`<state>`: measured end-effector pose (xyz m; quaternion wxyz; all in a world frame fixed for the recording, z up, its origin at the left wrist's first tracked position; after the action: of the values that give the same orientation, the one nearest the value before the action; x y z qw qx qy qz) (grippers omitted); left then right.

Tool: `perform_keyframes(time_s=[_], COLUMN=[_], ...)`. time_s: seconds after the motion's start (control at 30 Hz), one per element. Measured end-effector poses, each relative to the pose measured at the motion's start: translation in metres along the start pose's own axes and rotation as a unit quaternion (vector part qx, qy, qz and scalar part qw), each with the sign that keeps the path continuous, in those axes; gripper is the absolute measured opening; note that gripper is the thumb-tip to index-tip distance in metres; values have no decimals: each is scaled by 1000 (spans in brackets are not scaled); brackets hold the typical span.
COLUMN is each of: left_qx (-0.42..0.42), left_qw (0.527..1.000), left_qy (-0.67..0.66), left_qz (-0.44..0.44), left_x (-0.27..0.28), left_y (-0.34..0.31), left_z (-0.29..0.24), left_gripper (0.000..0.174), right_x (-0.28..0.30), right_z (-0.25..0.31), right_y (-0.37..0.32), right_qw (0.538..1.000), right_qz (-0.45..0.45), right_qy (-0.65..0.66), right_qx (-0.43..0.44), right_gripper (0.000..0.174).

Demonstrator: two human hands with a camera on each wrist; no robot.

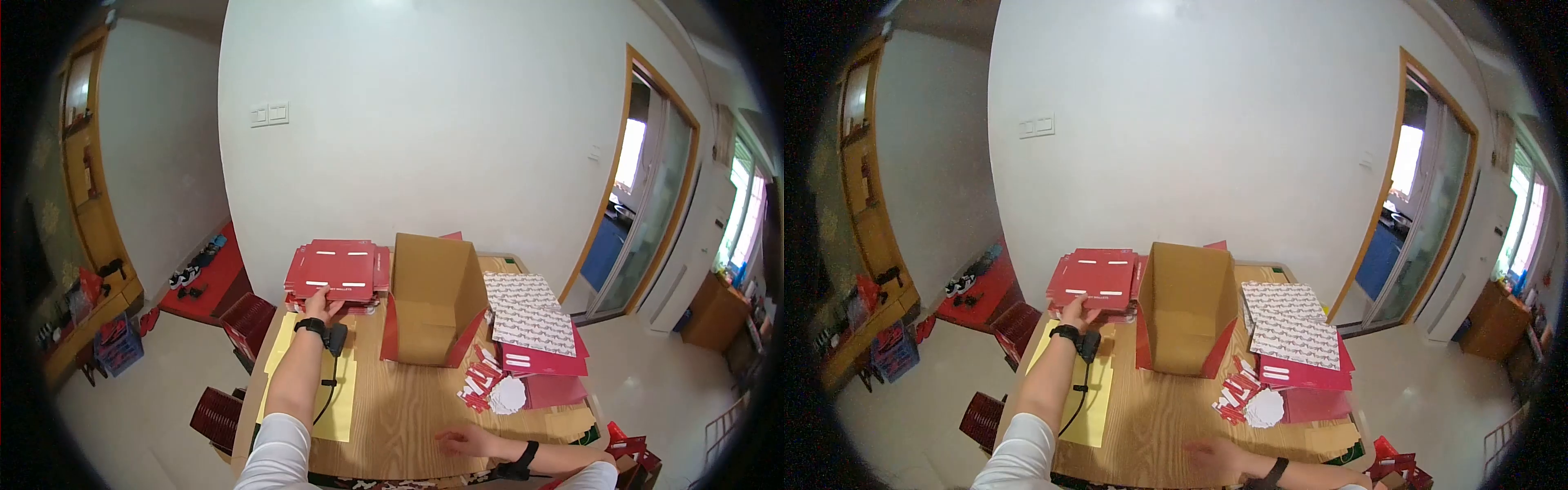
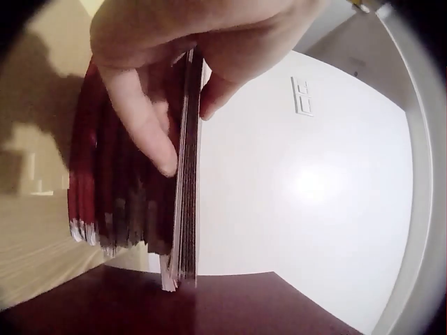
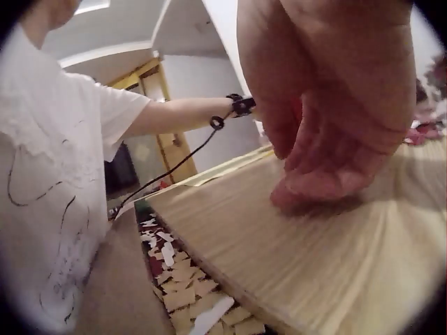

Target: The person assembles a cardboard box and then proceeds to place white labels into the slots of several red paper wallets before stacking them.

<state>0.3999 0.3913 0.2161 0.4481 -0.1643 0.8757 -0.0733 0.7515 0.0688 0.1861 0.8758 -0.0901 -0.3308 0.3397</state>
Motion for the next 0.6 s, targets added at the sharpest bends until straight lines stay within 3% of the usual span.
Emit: perform_keyframes(time_s=[0.13,0.27,0.33,0.4,0.6], left_qx=[39,55,73,49,102], left_qw=[997,994,990,975,975], left_qy=[72,97,118,214,184], left_qz=[8,15,20,17,68], left_x=[6,19,13,0,21], left_y=[-1,28,5,-30,-32], left_z=[-8,-9,-15,-25,-40], left_gripper=[26,29,30,30,27], right_x=[6,3,7,9,7], right_z=[-28,-39,-31,-29,-31], right_y=[-5,3,1,0,3], right_qw=[989,991,984,988,991], right_qz=[31,-1,-12,-16,-36], right_qy=[129,105,140,136,114], right_qx=[-59,-84,-111,-72,-52], right_gripper=[25,24,23,23,22])
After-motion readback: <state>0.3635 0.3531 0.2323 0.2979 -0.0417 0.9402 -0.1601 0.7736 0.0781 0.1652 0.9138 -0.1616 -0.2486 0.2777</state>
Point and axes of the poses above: each hand's wrist, its own y-axis towards the middle knuckle, its own x-axis out of the back of the hand, z = x × y, the point moved 3 cm from there along y, towards the middle knuckle, and after that the axes turned 12 degrees about -y, right-handed, at the moved point
